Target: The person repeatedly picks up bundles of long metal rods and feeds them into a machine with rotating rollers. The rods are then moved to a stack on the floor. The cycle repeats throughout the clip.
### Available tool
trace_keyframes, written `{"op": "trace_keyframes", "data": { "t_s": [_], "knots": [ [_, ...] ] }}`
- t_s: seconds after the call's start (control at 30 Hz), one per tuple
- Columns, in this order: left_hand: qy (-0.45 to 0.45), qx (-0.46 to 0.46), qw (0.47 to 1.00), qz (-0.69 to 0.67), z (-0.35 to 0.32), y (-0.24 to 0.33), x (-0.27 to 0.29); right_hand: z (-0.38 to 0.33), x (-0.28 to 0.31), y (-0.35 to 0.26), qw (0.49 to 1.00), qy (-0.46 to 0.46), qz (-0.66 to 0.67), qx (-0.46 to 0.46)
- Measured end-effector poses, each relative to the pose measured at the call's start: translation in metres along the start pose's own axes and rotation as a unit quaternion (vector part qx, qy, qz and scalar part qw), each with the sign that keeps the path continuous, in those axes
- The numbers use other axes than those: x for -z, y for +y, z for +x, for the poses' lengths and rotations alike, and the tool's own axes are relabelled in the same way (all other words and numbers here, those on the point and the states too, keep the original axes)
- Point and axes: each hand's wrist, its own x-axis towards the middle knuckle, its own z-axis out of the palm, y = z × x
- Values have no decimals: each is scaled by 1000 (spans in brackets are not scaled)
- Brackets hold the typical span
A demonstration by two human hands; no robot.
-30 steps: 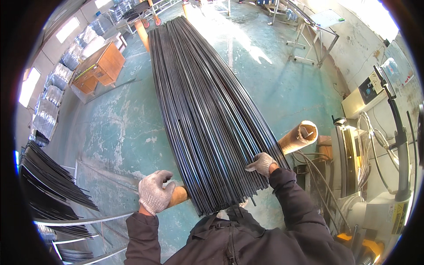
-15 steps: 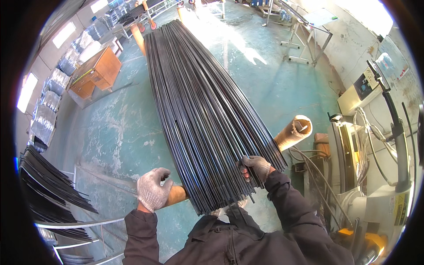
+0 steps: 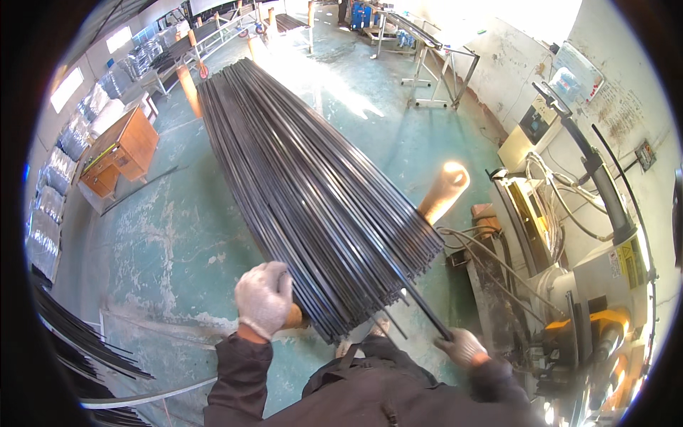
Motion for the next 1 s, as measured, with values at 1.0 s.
{"op": "trace_keyframes", "data": {
  "t_s": [1.0],
  "knots": [
    [-378,225,472,-764,-50,403,-169,-490,-213,560,695,539,-117,-462]
  ]
}}
